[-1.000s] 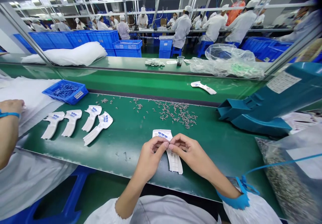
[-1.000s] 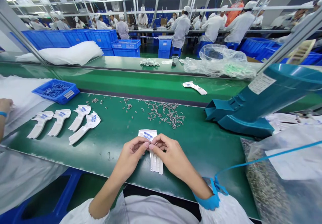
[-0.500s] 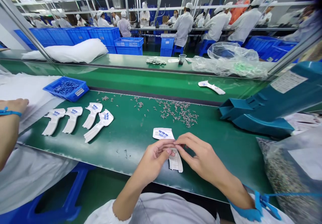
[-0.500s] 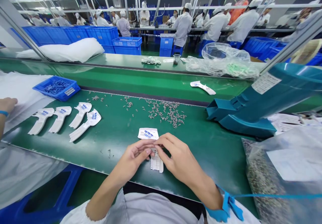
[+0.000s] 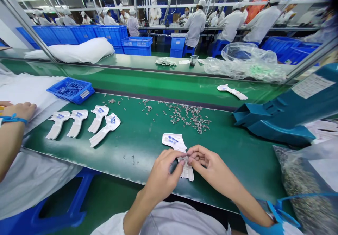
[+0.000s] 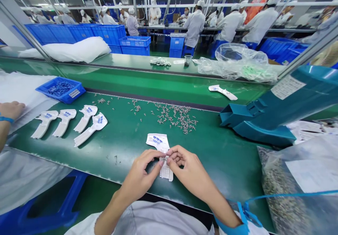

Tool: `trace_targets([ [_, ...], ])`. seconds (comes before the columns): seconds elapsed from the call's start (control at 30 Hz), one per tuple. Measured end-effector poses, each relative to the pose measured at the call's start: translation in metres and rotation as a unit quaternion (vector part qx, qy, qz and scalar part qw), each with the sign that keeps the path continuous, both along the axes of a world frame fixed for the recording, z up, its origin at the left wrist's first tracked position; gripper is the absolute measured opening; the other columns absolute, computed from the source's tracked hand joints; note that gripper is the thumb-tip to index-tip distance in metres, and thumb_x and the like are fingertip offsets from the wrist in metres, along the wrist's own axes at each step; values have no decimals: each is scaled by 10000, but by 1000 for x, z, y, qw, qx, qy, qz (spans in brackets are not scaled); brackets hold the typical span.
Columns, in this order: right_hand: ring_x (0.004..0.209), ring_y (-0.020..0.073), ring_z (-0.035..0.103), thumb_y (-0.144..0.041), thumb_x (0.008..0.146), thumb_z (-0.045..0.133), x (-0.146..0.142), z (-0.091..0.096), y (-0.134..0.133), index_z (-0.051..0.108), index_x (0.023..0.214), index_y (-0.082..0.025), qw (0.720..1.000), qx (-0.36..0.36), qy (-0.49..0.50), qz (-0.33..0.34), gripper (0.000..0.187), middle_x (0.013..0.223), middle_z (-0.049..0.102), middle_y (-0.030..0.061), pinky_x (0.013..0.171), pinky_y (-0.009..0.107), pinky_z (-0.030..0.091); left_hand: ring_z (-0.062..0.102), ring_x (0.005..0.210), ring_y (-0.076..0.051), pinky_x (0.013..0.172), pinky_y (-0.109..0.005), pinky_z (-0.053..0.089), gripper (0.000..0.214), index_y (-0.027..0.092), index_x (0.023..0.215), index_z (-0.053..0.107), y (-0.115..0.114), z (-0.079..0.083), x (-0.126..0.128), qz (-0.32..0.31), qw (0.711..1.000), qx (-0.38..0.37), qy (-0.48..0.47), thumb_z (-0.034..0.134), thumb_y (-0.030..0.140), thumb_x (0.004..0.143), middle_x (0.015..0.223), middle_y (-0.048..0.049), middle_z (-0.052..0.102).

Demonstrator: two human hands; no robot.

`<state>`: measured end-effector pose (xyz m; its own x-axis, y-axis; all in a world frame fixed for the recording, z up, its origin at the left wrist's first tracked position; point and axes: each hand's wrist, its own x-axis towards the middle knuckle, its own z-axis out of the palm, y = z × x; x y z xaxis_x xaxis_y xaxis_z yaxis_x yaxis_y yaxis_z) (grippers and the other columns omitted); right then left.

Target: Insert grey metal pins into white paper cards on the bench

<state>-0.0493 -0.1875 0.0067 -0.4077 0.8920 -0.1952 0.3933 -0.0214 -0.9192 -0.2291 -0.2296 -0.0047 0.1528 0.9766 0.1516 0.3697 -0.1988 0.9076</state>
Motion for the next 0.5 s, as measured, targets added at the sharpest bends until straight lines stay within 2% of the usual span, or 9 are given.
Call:
trace_targets([
  [0.1, 774, 167, 615, -404, 890, 585, 0, 1, 0, 631, 937, -201, 999, -41, 32, 10, 213, 803, 654, 20, 720, 279, 501, 619, 994, -193, 878, -311, 490, 145, 228, 1062, 638, -4, -3, 3, 5, 1000, 22, 10, 526, 231, 970, 1040, -42, 689],
  [0.23, 772, 161, 594, -418, 896, 595, 5, 3, 3, 636, 890, -205, 999, -41, 3, 13, 217, 793, 646, 15, 706, 265, 479, 581, 1076, -203, 936, -348, 477, 217, 223, 1168, 564, -3, -8, 4, 32, 995, 76, 49, 529, 183, 957, 1124, -55, 652],
  [0.33, 736, 151, 569, -398, 909, 570, 8, 1, 3, 603, 872, -212, 999, -37, -9, 12, 193, 773, 620, 4, 668, 257, 463, 564, 1108, -195, 969, -354, 472, 247, 231, 1192, 538, 0, -11, 4, 22, 994, 84, 63, 526, 163, 955, 1160, -46, 639],
  [0.5, 673, 145, 535, -363, 893, 542, 7, -3, 0, 556, 832, -220, 999, -28, -17, -12, 156, 715, 567, -14, 626, 258, 452, 418, 1336, -266, 1089, -457, 400, 284, 231, 1221, 531, -1, -16, 4, -9, 985, 85, 152, 551, 182, 942, 1314, -67, 575],
])
